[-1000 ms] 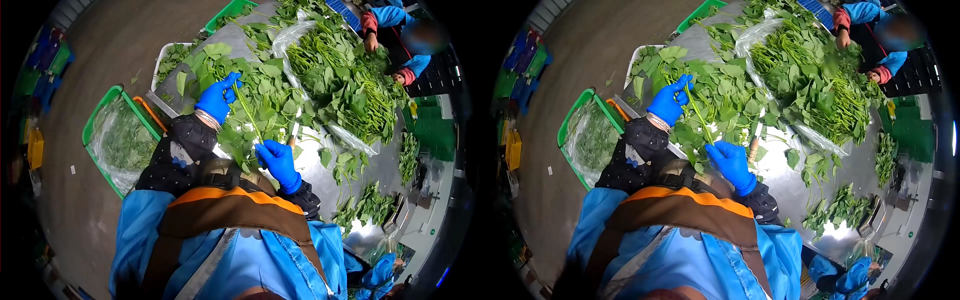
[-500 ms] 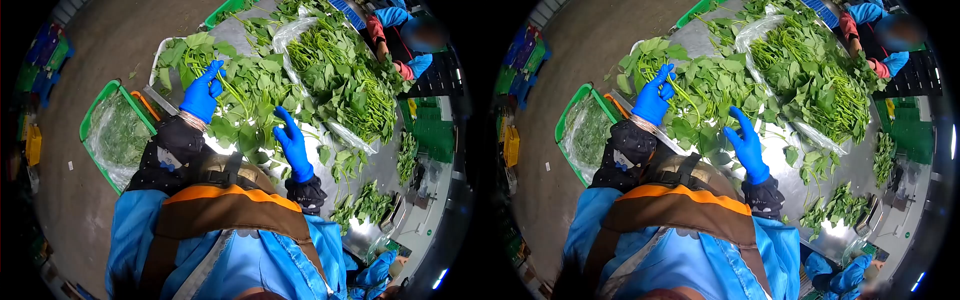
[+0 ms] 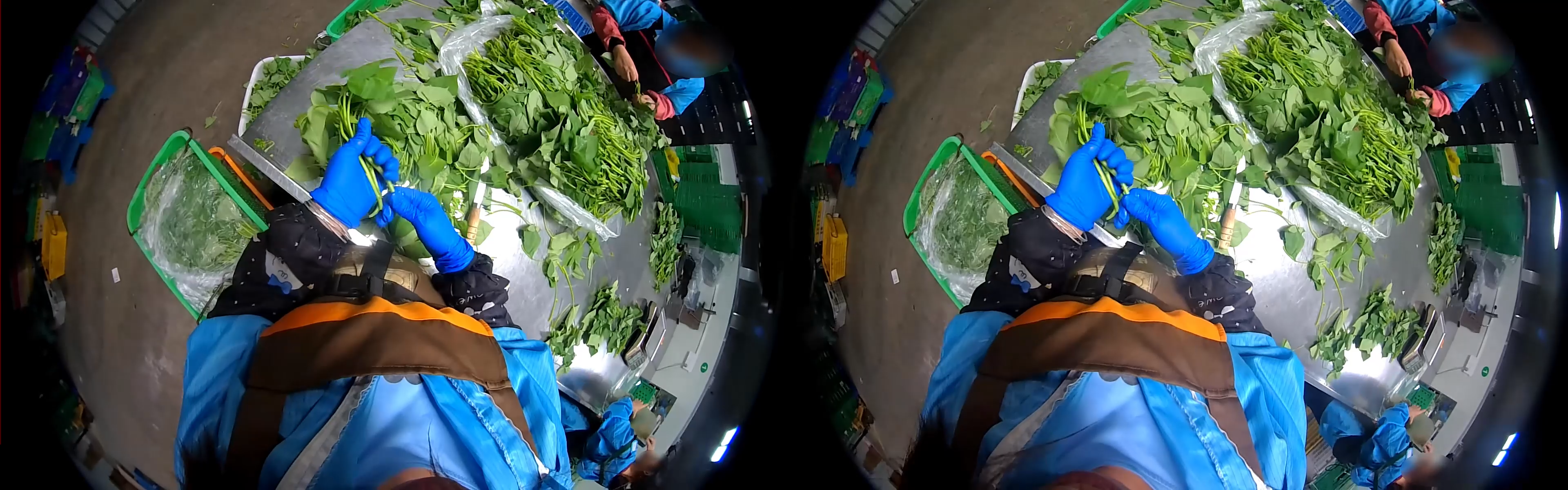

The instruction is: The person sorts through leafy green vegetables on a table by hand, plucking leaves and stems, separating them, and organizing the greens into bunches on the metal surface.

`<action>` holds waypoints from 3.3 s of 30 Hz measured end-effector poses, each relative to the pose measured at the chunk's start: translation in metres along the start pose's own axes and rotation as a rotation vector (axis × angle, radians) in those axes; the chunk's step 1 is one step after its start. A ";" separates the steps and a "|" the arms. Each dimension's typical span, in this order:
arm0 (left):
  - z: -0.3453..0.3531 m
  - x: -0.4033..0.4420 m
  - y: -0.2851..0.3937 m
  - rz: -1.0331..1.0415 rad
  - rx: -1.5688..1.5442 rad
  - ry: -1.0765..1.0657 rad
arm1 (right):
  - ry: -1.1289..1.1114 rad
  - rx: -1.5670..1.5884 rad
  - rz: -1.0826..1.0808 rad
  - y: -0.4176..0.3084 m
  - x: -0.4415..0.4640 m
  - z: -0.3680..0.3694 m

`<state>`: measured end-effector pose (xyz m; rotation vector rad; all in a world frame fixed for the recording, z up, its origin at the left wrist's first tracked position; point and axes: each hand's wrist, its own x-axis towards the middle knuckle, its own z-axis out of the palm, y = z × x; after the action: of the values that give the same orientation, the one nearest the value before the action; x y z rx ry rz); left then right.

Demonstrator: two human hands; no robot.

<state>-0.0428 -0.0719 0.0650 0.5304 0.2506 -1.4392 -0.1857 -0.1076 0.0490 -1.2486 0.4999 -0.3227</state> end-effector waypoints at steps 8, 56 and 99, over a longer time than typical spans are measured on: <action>0.011 -0.026 -0.010 0.310 0.196 -0.235 | 0.354 -0.247 -0.074 0.028 0.011 -0.009; -0.044 0.027 -0.005 0.103 0.621 0.038 | 0.002 -1.104 -0.428 -0.015 -0.011 -0.009; -0.090 -0.013 0.065 0.581 0.348 0.231 | 0.387 -0.549 0.047 0.041 0.090 -0.049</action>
<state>0.0322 -0.0139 0.0066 0.9683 0.0169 -0.8534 -0.1368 -0.1805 -0.0183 -1.7113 0.9954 -0.4047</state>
